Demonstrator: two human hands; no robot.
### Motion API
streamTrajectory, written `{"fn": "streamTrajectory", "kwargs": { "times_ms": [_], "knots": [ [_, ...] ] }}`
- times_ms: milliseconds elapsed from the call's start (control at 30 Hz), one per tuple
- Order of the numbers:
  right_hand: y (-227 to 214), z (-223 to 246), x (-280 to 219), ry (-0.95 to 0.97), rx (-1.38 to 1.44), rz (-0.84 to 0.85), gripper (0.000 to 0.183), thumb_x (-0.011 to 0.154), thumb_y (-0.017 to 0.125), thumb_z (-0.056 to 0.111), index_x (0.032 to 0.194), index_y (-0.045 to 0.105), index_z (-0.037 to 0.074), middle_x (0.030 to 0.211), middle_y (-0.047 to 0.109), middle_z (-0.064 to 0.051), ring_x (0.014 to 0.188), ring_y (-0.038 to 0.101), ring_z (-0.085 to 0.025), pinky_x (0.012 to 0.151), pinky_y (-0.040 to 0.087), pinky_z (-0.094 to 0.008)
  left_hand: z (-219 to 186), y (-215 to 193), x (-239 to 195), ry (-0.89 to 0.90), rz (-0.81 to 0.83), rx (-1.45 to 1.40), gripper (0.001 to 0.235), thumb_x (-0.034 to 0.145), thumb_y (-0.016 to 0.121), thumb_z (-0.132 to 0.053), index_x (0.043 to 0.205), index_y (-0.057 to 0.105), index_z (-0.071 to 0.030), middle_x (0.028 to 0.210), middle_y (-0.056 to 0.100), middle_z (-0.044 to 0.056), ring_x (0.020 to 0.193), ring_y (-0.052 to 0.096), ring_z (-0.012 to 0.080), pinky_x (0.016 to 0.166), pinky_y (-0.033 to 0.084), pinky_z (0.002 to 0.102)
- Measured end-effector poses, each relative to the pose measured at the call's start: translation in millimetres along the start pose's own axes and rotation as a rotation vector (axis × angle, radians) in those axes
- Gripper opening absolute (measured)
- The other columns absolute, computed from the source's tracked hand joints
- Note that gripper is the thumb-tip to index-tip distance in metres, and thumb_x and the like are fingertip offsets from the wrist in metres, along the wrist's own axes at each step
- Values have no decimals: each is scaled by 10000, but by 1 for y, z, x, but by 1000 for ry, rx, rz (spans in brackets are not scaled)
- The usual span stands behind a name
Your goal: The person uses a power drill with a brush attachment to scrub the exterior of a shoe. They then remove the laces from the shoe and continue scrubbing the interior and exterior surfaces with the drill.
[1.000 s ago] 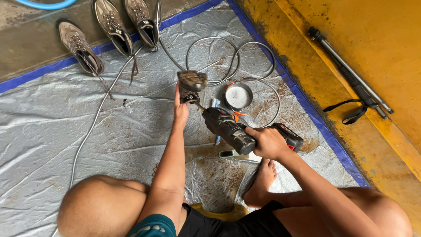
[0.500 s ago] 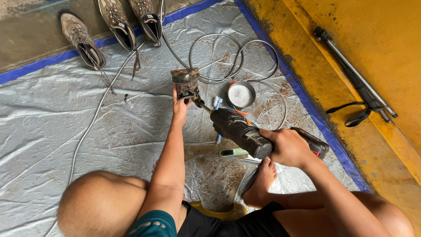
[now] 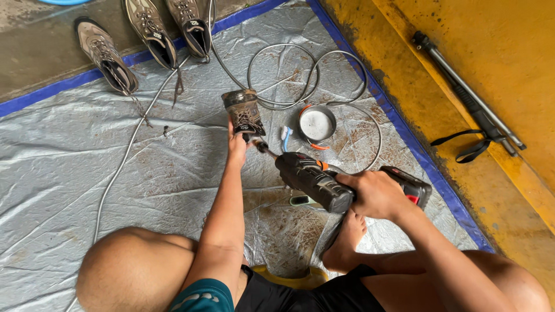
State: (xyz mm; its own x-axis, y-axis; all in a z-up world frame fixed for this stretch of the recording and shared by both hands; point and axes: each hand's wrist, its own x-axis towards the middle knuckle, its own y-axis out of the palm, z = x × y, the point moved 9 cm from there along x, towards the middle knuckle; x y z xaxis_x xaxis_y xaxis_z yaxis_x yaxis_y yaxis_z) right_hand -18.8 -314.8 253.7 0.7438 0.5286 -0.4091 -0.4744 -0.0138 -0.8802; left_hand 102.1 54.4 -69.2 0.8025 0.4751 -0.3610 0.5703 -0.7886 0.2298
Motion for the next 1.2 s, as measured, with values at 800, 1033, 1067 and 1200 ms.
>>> {"fn": "streamTrajectory", "kwargs": {
  "times_ms": [800,1033,1067,1200],
  "knots": [
    [26,21,28,97,106,95,630,817,735,389,1441,696,313,1065,841,-164,1061,791,-446,968,615,-595,59,-4,-17,-506,454,764,910,1053,656,-385,1755,164,-79,1646,433,374,797,810,522,1033,280,918],
    [85,20,60,127,214,136,573,847,743,386,1408,693,283,1086,824,-205,1103,771,-480,1008,602,-596,8,9,-34,-283,481,918,910,1012,749,-329,1764,261,-172,1208,792,209,939,840,350,890,590,661],
    [93,17,59,134,201,139,560,840,751,389,1388,696,289,1068,825,-193,1088,776,-471,993,608,-594,6,5,-26,-165,396,1007,940,913,833,-347,1719,369,-208,1356,739,168,1165,754,331,1004,577,602],
    [101,21,58,152,181,177,600,853,751,386,1438,671,282,1060,818,-226,1095,773,-483,1005,605,-602,-66,3,-56,203,1,1187,955,703,992,-433,1497,534,-166,1410,391,70,1412,418,344,1083,597,604]
  ]
}}
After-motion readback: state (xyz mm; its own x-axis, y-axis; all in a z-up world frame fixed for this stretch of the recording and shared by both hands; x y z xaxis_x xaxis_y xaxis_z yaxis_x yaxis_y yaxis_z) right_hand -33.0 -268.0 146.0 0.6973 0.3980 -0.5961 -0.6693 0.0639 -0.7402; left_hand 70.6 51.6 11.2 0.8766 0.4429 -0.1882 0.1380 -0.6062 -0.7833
